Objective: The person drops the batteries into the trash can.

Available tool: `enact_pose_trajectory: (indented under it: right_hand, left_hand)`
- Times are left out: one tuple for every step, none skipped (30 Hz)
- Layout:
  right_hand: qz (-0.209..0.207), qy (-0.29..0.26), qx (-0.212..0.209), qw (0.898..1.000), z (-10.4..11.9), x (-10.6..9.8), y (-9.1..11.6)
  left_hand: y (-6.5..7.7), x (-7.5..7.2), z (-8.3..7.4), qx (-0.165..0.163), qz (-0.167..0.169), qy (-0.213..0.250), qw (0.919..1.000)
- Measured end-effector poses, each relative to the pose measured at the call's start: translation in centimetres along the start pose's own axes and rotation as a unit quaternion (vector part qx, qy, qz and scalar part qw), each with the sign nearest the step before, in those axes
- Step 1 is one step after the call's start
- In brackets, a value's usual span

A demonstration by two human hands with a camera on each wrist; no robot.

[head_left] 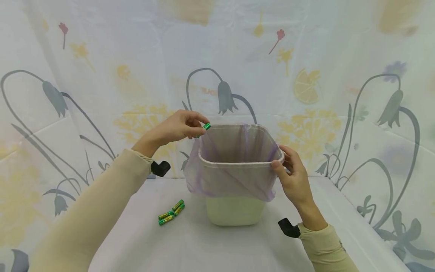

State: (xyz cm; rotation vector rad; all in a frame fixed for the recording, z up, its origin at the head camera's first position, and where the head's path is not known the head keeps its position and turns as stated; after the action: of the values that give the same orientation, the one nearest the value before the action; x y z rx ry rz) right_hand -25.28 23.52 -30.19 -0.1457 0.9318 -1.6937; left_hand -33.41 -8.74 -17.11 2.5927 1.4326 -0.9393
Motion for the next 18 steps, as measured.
enact_pose_trajectory:
  right_hand:
    - [0.0,0.0,-0.001,1.0,0.0,0.0,0.0]
    - [0.0,0.0,-0.001,1.0,0.1,0.0,0.0]
    - [0.0,-0.002,-0.002,1.0,0.1,0.1,0.0]
    - [0.001,-0.003,-0.002,1.0,0.2,0.1,0.0]
    - [0.001,-0.004,-0.001,1.0,0.2,0.0,0.1]
    - [0.001,-0.002,-0.003,1.0,0.2,0.0,0.1]
    - [0.001,-0.003,-0.002,1.0,0.2,0.0,0.1]
    - [0.001,-0.003,-0.001,1.0,0.1,0.0,0.1]
    - [0.001,-0.004,-0.002,1.0,0.1,0.0,0.0]
    - [0.001,-0.004,-0.001,1.0,0.1,0.0,0.0]
    - [0.0,-0.004,0.001,1.0,0.0,0.0,0.0]
    - [0.0,-0.004,0.002,1.0,0.0,0.0,0.0]
    - [0.0,-0.006,0.004,1.0,-0.1,0.0,0.0]
    - [0.0,-0.005,0.005,1.0,-0.1,0.0,0.0]
    - [0.0,-0.005,0.005,1.0,-0.1,0.0,0.0]
    - [0.0,-0.003,0.006,1.0,-0.1,0.0,0.0]
    - [0.0,-0.002,0.006,1.0,-0.1,0.0,0.0]
    - [0.0,-0.001,0.006,1.0,-0.1,0.0,0.0]
  left_hand:
    - [-0.5,0.6,-0.2,0.002,0.009,0.006,0.9999]
    - [-0.9,1.1,-0.4,0.002,0.018,0.01,0.9998]
    - [-1.4,1.7,-0.6,0.003,0.027,0.016,0.9995]
    - [-1.8,2.3,-0.8,0.002,0.034,0.019,0.9992]
    - [-2.1,2.9,-1.0,0.002,0.039,0.021,0.999]
    - [-2.5,3.4,-1.1,0.002,0.045,0.024,0.9987]
    - [-2.8,3.9,-1.3,0.002,0.051,0.027,0.9983]
    - [-3.1,4.4,-1.3,0.002,0.055,0.029,0.9981]
    - [-3.4,4.8,-1.4,0.003,0.059,0.031,0.9978]
    - [-3.6,5.2,-1.4,0.002,0.06,0.028,0.9978]
    - [-3.9,5.6,-1.4,0.002,0.061,0.029,0.9977]
    - [-4.2,6.0,-1.2,0.0,0.063,0.031,0.9975]
    - [-4.4,6.3,-1.2,-0.002,0.064,0.031,0.9975]
    - [-4.6,6.6,-1.1,-0.006,0.066,0.029,0.9974]
    - [-4.7,6.9,-0.9,-0.01,0.067,0.023,0.9974]
    - [-4.8,7.2,-0.8,-0.014,0.07,0.019,0.9973]
    - [-5.0,7.4,-0.7,-0.017,0.075,0.017,0.9969]
    - [-5.0,7.7,-0.5,-0.02,0.079,0.013,0.9966]
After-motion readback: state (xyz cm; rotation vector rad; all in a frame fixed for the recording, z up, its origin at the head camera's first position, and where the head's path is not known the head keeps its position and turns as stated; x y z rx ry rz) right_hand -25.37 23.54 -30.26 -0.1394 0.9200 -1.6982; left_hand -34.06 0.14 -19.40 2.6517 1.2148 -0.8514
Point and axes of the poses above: each hand's wrist, its own y-axis away from the middle knuckle, its own x-axis out of the palm, z = x × y, the point moved 2 cm from there along -y, towards the middle knuckle, and after that the axes turned 11 degrees about y, right-handed, at the moved point
